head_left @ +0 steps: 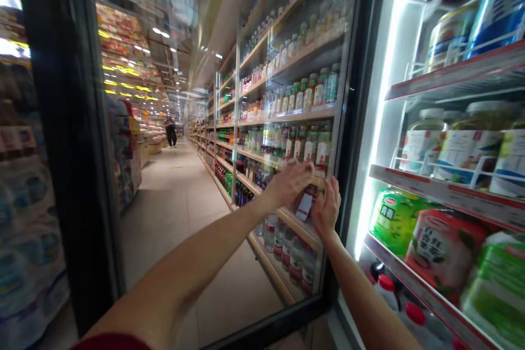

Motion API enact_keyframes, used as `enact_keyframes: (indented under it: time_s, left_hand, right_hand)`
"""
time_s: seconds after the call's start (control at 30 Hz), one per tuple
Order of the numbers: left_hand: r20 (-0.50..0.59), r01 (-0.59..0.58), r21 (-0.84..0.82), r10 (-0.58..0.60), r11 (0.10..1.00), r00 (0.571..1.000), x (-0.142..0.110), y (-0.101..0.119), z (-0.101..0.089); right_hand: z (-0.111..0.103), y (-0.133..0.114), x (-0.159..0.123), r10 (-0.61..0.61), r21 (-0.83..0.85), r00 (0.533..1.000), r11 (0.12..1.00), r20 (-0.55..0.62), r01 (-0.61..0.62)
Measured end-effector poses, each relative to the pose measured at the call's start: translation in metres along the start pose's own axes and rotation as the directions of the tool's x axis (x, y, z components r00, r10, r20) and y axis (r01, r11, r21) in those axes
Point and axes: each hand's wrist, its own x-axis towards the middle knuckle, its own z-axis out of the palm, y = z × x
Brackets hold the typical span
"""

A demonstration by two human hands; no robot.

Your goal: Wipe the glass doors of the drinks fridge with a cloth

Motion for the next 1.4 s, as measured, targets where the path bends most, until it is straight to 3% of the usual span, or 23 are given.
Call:
enact_keyframes:
  time_s: [0.07, 0.1, 0.17, 0.23, 0.3, 0.33, 0.4, 0.47, 0.5, 0.57, 0.67, 0.7, 0.77, 0.83, 0.87, 0.97, 1.03, 1.07, 1.13, 1.2, 1.23, 1.33, 1.4]
  left_hand:
    - [0.073, -0.227, -0.054, 0.231, 0.972, 0.97, -0.016, 0.019, 0.006]
    - [0.079, -0.229, -0.055, 0.233, 0.972, 0.969, -0.019, 0.019, 0.005]
    - [0.046, -0.072, -0.004, 0.072, 0.997, 0.996, -0.015, 0.002, -0.003]
    - [-0.038, 0.198, 0.049, -0.196, 0.979, 0.98, -0.003, -0.022, -0.014]
    - [-0.062, 0.276, 0.057, -0.273, 0.959, 0.96, -0.001, -0.031, -0.019]
    - [-0.042, 0.225, 0.05, -0.223, 0.973, 0.974, -0.007, -0.027, -0.018]
    - [0.039, -0.014, 0.012, 0.014, 1.0, 0.999, -0.029, -0.01, -0.015]
    - [0.091, -0.222, -0.03, 0.224, 0.974, 0.97, -0.052, 0.004, -0.015]
    - [0.098, -0.226, -0.026, 0.228, 0.974, 0.969, -0.06, 0.004, -0.018]
    - [0.074, -0.052, 0.041, 0.049, 0.998, 0.996, -0.068, -0.006, -0.03]
    - [-0.019, 0.225, 0.12, -0.225, 0.967, 0.974, -0.073, -0.021, -0.045]
    - [-0.013, 0.207, 0.115, -0.207, 0.971, 0.978, -0.079, -0.021, -0.048]
    - [0.061, 0.012, 0.057, -0.015, 0.998, 0.998, -0.096, -0.011, -0.05]
    - [0.16, -0.185, -0.022, 0.186, 0.983, 0.969, -0.115, -0.003, -0.053]
    - [0.184, -0.188, -0.028, 0.19, 0.982, 0.964, -0.122, -0.003, -0.056]
    - [0.102, 0.107, 0.079, -0.115, 0.991, 0.988, -0.127, -0.018, -0.068]
    - [0.022, 0.262, 0.126, -0.266, 0.957, 0.964, -0.13, -0.024, -0.072]
    - [0.023, 0.249, 0.125, -0.254, 0.96, 0.967, -0.134, -0.023, -0.072]
    - [0.096, 0.063, 0.076, -0.07, 0.995, 0.993, -0.146, -0.013, -0.071]
    - [0.159, -0.118, 0.012, 0.115, 0.993, 0.981, -0.16, -0.006, -0.072]
    - [0.172, -0.129, 0.006, 0.126, 0.992, 0.977, -0.165, -0.008, -0.075]
    - [0.071, 0.162, 0.124, -0.172, 0.979, 0.983, -0.168, -0.028, -0.089]
    - [-0.069, 0.356, 0.184, -0.349, 0.916, 0.934, -0.169, -0.037, -0.097]
  right_hand:
    - [-0.004, 0.004, -0.007, 0.009, -0.006, 1.0, 1.0, 0.015, -0.009]
    - [-0.006, 0.005, -0.009, 0.014, -0.006, 1.0, 1.0, 0.015, -0.014]
    - [-0.007, 0.008, -0.01, 0.019, 0.001, 1.0, 1.0, 0.009, -0.019]
    - [-0.005, 0.007, -0.009, 0.013, 0.011, 1.0, 1.0, 0.005, -0.013]
    - [-0.002, 0.004, -0.01, -0.002, 0.023, 1.0, 1.0, 0.008, 0.002]
    - [0.0, 0.001, -0.011, -0.011, 0.031, 1.0, 0.999, 0.012, 0.01]
    - [0.004, -0.005, -0.016, -0.027, 0.041, 0.999, 0.999, 0.025, 0.025]
    - [0.009, -0.013, -0.022, -0.045, 0.037, 0.998, 0.998, 0.054, 0.043]
    - [0.011, -0.017, -0.024, -0.056, 0.03, 0.996, 0.998, 0.069, 0.054]
    - [0.017, -0.024, -0.028, -0.079, 0.015, 0.993, 0.997, 0.09, 0.078]
    - [0.026, -0.036, -0.03, -0.139, 0.012, 0.986, 0.99, 0.089, 0.138]
    - [0.028, -0.04, -0.031, -0.156, 0.013, 0.984, 0.988, 0.086, 0.156]
    - [0.033, -0.047, -0.033, -0.191, 0.013, 0.977, 0.982, 0.094, 0.191]
    - [0.037, -0.053, -0.036, -0.223, 0.009, 0.968, 0.975, 0.119, 0.223]
    - [0.038, -0.055, -0.038, -0.239, 0.007, 0.962, 0.971, 0.129, 0.24]
    - [0.043, -0.06, -0.044, -0.264, -0.014, 0.954, 0.963, 0.144, 0.269]
    - [0.045, -0.063, -0.048, -0.271, -0.026, 0.952, 0.96, 0.146, 0.277]
    - [0.046, -0.064, -0.049, -0.282, -0.028, 0.947, 0.957, 0.152, 0.289]
    - [0.049, -0.068, -0.053, -0.319, -0.022, 0.932, 0.945, 0.174, 0.327]
    - [0.051, -0.07, -0.057, -0.352, -0.014, 0.914, 0.932, 0.202, 0.363]
    - [0.052, -0.071, -0.06, -0.361, -0.011, 0.908, 0.928, 0.211, 0.372]
    - [0.057, -0.075, -0.065, -0.355, -0.015, 0.912, 0.931, 0.208, 0.366]
    - [0.06, -0.08, -0.068, -0.359, -0.014, 0.912, 0.93, 0.2, 0.369]
